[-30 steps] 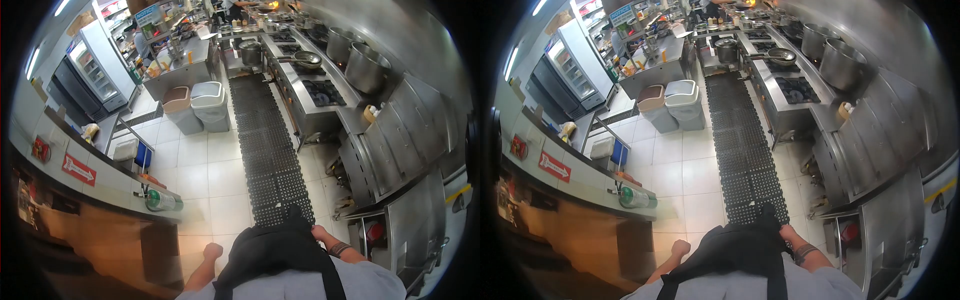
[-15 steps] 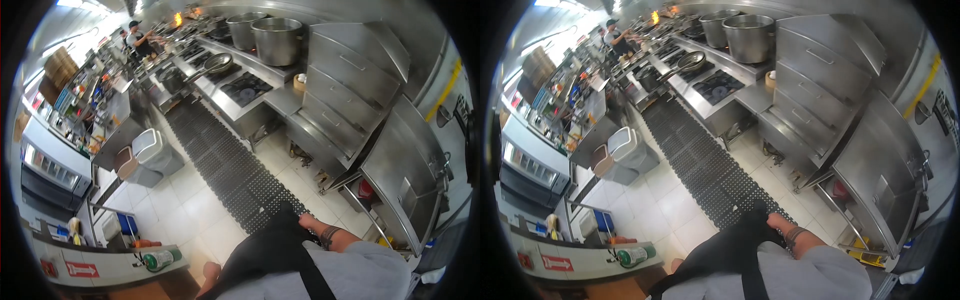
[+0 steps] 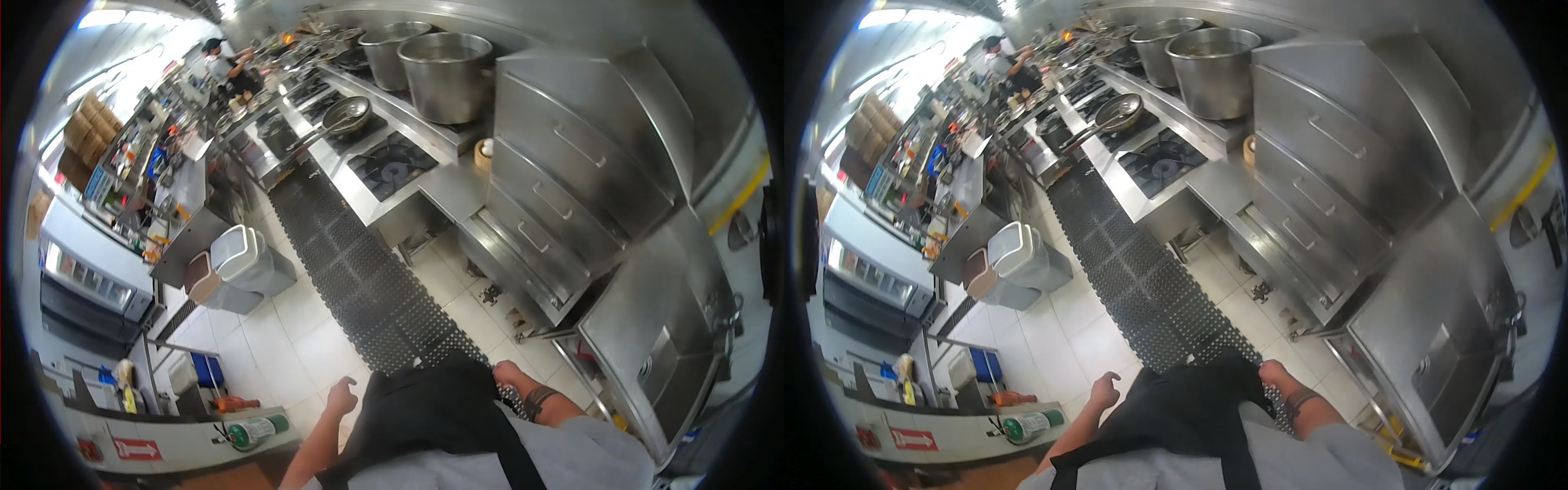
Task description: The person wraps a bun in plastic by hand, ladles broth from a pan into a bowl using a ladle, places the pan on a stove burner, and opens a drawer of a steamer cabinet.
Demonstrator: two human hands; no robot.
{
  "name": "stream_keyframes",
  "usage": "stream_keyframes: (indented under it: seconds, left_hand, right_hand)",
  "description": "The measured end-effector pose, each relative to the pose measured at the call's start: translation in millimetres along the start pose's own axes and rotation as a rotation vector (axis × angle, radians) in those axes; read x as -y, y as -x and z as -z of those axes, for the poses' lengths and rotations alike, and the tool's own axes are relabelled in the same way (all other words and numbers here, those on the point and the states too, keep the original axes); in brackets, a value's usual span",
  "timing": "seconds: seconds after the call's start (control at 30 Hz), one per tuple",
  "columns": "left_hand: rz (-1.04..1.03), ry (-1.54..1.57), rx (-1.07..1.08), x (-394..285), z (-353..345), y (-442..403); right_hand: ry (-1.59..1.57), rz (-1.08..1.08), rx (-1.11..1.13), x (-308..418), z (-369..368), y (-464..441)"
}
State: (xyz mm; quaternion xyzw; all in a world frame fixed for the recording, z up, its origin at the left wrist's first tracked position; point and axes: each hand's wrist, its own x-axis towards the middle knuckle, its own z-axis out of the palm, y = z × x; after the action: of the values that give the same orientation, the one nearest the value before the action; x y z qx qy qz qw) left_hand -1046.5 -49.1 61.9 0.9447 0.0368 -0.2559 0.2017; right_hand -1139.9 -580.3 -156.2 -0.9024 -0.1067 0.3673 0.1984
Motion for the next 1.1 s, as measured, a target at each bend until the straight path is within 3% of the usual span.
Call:
stream_keyframes:
  seconds: [0.03,0.1,0.17,0.2,0.27,0.4,0.47,0.5,0.6,0.7,0.77,0.83,0.87,0.93,0.97,1.03,1.07,1.1]
  left_hand:
    - [-0.094,-0.061,-0.001,-7,-1,-10]
    - [0.039,0.004,0.070,-58,17,-5]
    - [-0.149,0.063,-0.062,-55,4,-14]
    - [-0.139,0.071,-0.074,-54,2,-13]
    - [-0.054,0.062,-0.052,-52,2,-13]
    - [0.133,-0.138,-0.043,-16,10,-6]
    - [0.260,-0.148,-0.216,12,6,1]
    - [0.274,-0.144,-0.217,20,5,3]
    - [0.330,-0.239,-0.104,24,23,20]
    - [0.309,-0.268,-0.141,66,-5,14]
    - [0.171,-0.275,0.046,101,-27,-7]
    - [0.087,-0.188,0.265,115,-27,-23]
    - [0.060,-0.193,0.269,137,-29,-36]
    - [-0.314,-0.312,0.338,180,-28,-74]
    - [-0.343,-0.316,0.339,185,-15,-88]
    - [-0.154,-0.325,0.360,186,12,-117]
    - [-0.183,-0.329,0.355,196,21,-136]
    - [-0.234,-0.228,0.264,210,28,-150]
  right_hand:
    - [-0.044,0.107,0.103,-11,6,-4]
    - [-0.487,-0.305,0.095,-11,12,-7]
    - [-0.744,-0.426,0.036,-19,7,-11]
    - [-0.731,-0.416,0.040,-21,11,-9]
    - [0.102,0.033,0.057,-23,17,0]
    - [0.035,0.089,0.038,-23,-9,0]
    - [0.276,0.335,-0.177,-41,-46,-16]
    - [0.279,0.346,-0.169,-44,-50,-22]
    - [0.256,0.256,-0.087,-23,-47,-18]
    - [0.036,-0.023,0.406,-10,-12,-42]
    - [0.268,0.205,0.178,20,43,-36]
    - [-0.052,-0.115,0.137,36,64,-55]
    - [-0.059,-0.137,0.122,47,78,-63]
    - [-0.282,-0.381,-0.072,77,103,-79]
    - [-0.288,-0.403,-0.091,86,101,-91]
    - [-0.348,-0.349,-0.061,93,99,-129]
    - [-0.805,-0.534,-0.159,150,141,-113]
    - [-0.625,-0.449,-0.139,170,149,-130]
